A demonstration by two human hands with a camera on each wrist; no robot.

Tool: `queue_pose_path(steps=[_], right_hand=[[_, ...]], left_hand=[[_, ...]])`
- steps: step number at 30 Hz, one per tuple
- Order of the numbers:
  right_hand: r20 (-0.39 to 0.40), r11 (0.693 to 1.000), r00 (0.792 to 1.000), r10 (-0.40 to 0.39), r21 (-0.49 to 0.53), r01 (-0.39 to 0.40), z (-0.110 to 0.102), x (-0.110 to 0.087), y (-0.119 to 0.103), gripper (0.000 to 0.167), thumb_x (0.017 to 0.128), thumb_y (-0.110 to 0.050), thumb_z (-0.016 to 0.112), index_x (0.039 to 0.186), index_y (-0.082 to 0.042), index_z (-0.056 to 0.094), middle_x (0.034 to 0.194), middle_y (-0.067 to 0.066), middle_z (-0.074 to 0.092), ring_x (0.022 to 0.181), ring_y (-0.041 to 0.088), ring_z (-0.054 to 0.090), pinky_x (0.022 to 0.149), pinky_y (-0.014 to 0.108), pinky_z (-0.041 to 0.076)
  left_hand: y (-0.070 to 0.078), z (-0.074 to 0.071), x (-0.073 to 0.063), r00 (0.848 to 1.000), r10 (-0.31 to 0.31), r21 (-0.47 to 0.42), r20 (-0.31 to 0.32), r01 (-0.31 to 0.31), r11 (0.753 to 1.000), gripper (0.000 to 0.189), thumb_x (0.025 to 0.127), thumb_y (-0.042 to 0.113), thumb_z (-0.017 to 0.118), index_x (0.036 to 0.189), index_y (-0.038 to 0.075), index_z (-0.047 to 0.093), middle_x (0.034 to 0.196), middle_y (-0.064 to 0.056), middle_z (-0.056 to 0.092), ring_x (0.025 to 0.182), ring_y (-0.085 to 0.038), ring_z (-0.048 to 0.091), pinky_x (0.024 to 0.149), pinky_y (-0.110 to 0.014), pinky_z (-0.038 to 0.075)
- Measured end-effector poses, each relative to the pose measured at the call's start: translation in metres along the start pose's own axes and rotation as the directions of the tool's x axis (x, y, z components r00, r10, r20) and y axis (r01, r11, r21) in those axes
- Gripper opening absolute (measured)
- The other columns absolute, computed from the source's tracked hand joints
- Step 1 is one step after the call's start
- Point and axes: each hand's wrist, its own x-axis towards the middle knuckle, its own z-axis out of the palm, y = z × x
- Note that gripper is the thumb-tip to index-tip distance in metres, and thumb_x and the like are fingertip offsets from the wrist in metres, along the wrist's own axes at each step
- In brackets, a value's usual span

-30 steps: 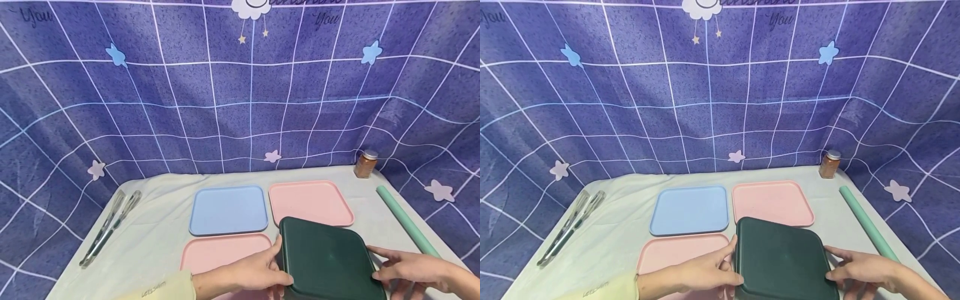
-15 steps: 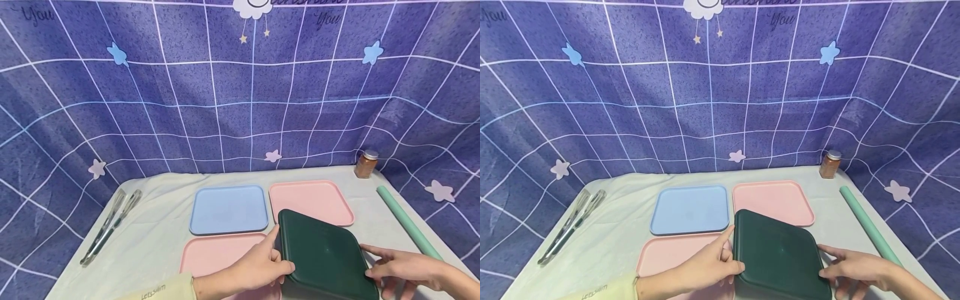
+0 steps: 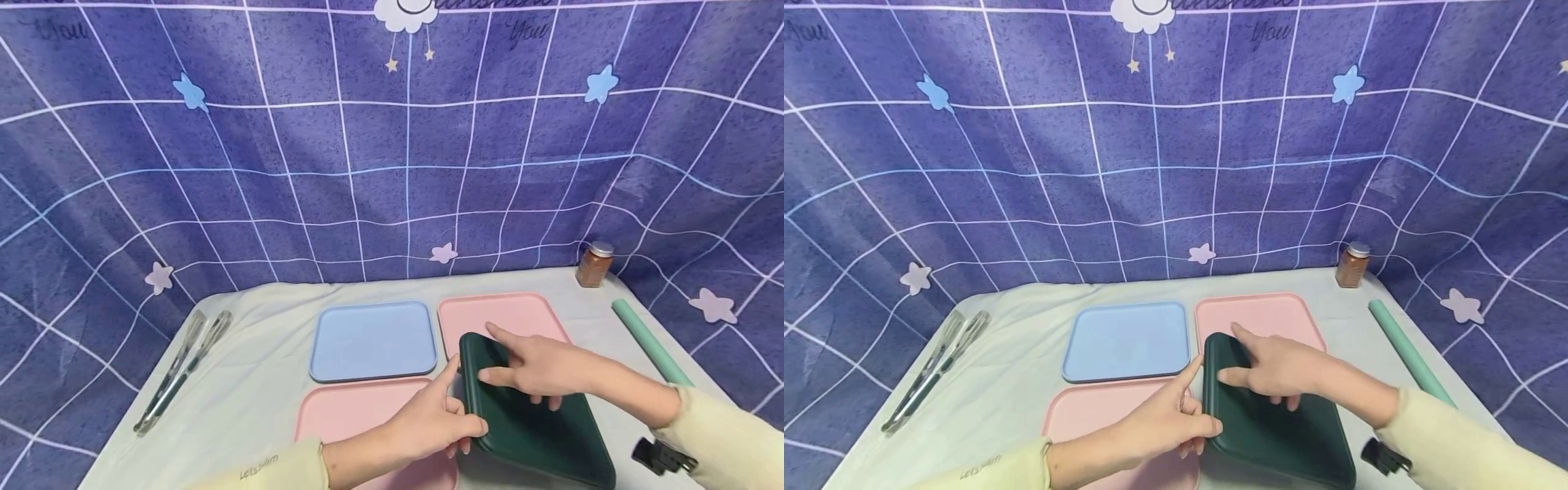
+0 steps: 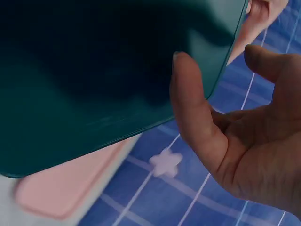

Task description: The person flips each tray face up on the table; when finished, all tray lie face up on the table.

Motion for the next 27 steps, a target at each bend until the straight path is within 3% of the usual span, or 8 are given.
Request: queue_pose_path(steps=[2, 6, 9, 13, 20, 23, 27], right_hand=[[0.02, 0.998, 1.0, 0.004, -0.059, -0.003, 0.001, 0.004, -0.017, 0.096, 0.089, -0.057, 0.067, 0.162, -0.018, 0.018, 0.07, 0.007, 0.06, 0.054, 0.023, 0.062, 0.043, 0.037, 0.052], [0.048, 0.981, 0.998, 0.05, -0.19, -0.04, 0.003, 0.01, -0.04, 0.098, 0.087, -0.06, 0.068, 0.162, -0.017, 0.021, 0.077, 0.006, 0.061, 0.055, 0.021, 0.064, 0.043, 0.036, 0.053], [0.041, 0.954, 0.996, 0.081, -0.291, -0.066, 0.003, 0.014, -0.051, 0.098, 0.086, -0.059, 0.07, 0.161, -0.015, 0.024, 0.083, 0.005, 0.061, 0.053, 0.022, 0.064, 0.042, 0.035, 0.052], [0.029, 0.924, 0.994, 0.102, -0.373, -0.084, 0.005, 0.017, -0.06, 0.097, 0.086, -0.055, 0.072, 0.159, -0.012, 0.026, 0.083, 0.008, 0.063, 0.049, 0.024, 0.064, 0.041, 0.036, 0.051], [0.0, 0.915, 0.997, 0.082, -0.396, -0.075, 0.006, 0.015, -0.065, 0.077, 0.085, -0.038, 0.071, 0.147, -0.004, 0.04, 0.068, 0.008, 0.06, 0.044, 0.024, 0.062, 0.039, 0.036, 0.05], [-0.012, 0.921, 0.998, 0.062, -0.385, -0.062, 0.003, 0.01, -0.064, 0.081, 0.086, -0.036, 0.069, 0.151, -0.002, 0.035, 0.067, 0.007, 0.061, 0.043, 0.022, 0.061, 0.039, 0.035, 0.049], [-0.027, 0.932, 0.999, 0.024, -0.36, -0.032, -0.004, -0.001, -0.061, 0.059, 0.086, -0.035, 0.069, 0.133, -0.007, 0.048, 0.065, 0.006, 0.061, 0.041, 0.02, 0.06, 0.039, 0.034, 0.048]], left_hand=[[0.003, 0.0, 0.001, 1.0, 0.005, -0.018, 0.01, -0.005, 1.0, 0.104, 0.081, 0.011, 0.073, 0.161, 0.036, 0.01, 0.057, -0.002, 0.059, 0.046, -0.012, 0.051, 0.046, -0.024, 0.042], [0.011, 0.001, 0.002, 0.999, -0.039, -0.009, 0.01, 0.039, 0.999, 0.108, 0.081, 0.013, 0.074, 0.163, 0.027, 0.004, 0.058, -0.002, 0.059, 0.045, -0.012, 0.049, 0.045, -0.023, 0.04], [0.016, 0.003, 0.002, 0.997, -0.072, -0.007, -0.009, 0.072, 0.997, 0.111, 0.081, 0.013, 0.075, 0.163, 0.019, 0.0, 0.058, -0.001, 0.059, 0.045, -0.012, 0.049, 0.046, -0.023, 0.039], [0.019, 0.006, 0.003, 0.997, -0.074, -0.036, -0.036, 0.073, 0.997, 0.11, 0.081, 0.01, 0.075, 0.163, 0.017, 0.002, 0.057, -0.001, 0.059, 0.044, -0.011, 0.048, 0.045, -0.022, 0.04], [0.022, 0.013, 0.001, 1.0, 0.007, -0.09, -0.017, -0.009, 0.996, 0.103, 0.083, 0.006, 0.073, 0.162, 0.029, 0.011, 0.056, -0.001, 0.057, 0.044, -0.01, 0.049, 0.045, -0.023, 0.04], [0.024, 0.015, 0.0, 0.999, 0.043, -0.118, -0.003, -0.043, 0.992, 0.103, 0.084, 0.007, 0.072, 0.162, 0.029, 0.008, 0.057, 0.0, 0.058, 0.046, -0.009, 0.051, 0.047, -0.023, 0.041], [0.025, 0.015, -0.004, 0.995, 0.061, -0.12, 0.075, -0.052, 0.991, 0.108, 0.087, 0.012, 0.074, 0.162, 0.033, -0.001, 0.065, 0.002, 0.063, 0.051, -0.01, 0.056, 0.056, -0.024, 0.047]])
